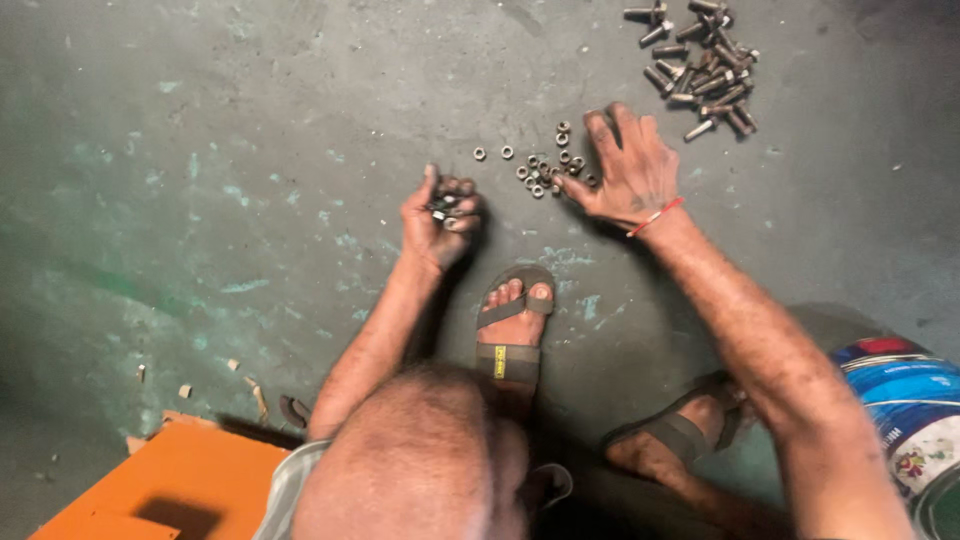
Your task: The person sorts a mixed pile of bolts, nuts, and washers on the floor by hand, separating them into distinct piles. The person then gathers the sorted nuts and washers and places them into a bucket.
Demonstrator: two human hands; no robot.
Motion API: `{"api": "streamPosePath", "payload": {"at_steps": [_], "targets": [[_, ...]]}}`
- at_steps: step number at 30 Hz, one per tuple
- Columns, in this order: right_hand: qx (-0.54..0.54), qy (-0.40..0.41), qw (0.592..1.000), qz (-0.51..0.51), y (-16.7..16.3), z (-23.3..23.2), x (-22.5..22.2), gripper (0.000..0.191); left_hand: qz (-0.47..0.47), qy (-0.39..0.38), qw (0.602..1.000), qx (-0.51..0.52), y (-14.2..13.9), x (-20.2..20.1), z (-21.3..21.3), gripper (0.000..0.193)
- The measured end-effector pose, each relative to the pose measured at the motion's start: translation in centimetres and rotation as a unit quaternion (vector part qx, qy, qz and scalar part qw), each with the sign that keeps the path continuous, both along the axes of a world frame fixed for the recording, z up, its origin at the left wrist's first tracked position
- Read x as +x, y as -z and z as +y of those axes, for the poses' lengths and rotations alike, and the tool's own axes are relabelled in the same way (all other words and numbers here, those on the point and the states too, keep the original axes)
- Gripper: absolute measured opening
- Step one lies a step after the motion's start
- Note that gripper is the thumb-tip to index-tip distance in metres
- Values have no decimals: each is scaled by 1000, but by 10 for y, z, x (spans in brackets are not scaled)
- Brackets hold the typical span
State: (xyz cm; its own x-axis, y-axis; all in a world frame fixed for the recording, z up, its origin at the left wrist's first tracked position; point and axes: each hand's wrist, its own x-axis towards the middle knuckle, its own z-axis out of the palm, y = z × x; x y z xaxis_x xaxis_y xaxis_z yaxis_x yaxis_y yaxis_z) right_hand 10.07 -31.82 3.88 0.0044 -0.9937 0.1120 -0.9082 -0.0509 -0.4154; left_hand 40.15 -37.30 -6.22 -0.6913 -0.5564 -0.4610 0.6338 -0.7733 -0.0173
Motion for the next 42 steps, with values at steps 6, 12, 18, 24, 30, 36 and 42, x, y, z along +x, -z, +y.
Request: {"api": "streamPosePath", "payload": {"at_steps": [6,12,18,24,30,36,42], "targets": [[-48,-97,994,14,54,-18,18,92,-130,-2,991,1,-7,3,-23,30],[-75,-162,984,11,77,-34,50,28,-188,-2,982,24,-15,-10,0,34],[-88,-145,985,23,72,-28,47,23,-172,-23,984,40,-25,-19,12,39],[-108,-153,982,18,75,-22,41,26,-135,-21,990,39,-35,-33,22,40],[-132,-158,977,48,79,-9,34,22,-154,-4,988,22,-33,-40,32,43],[-158,-90,983,-6,89,-2,38,17,-127,-6,992,26,-28,-44,40,43],[-137,107,963,-208,82,-12,50,28,-162,16,986,40,-15,-55,56,46]]}}
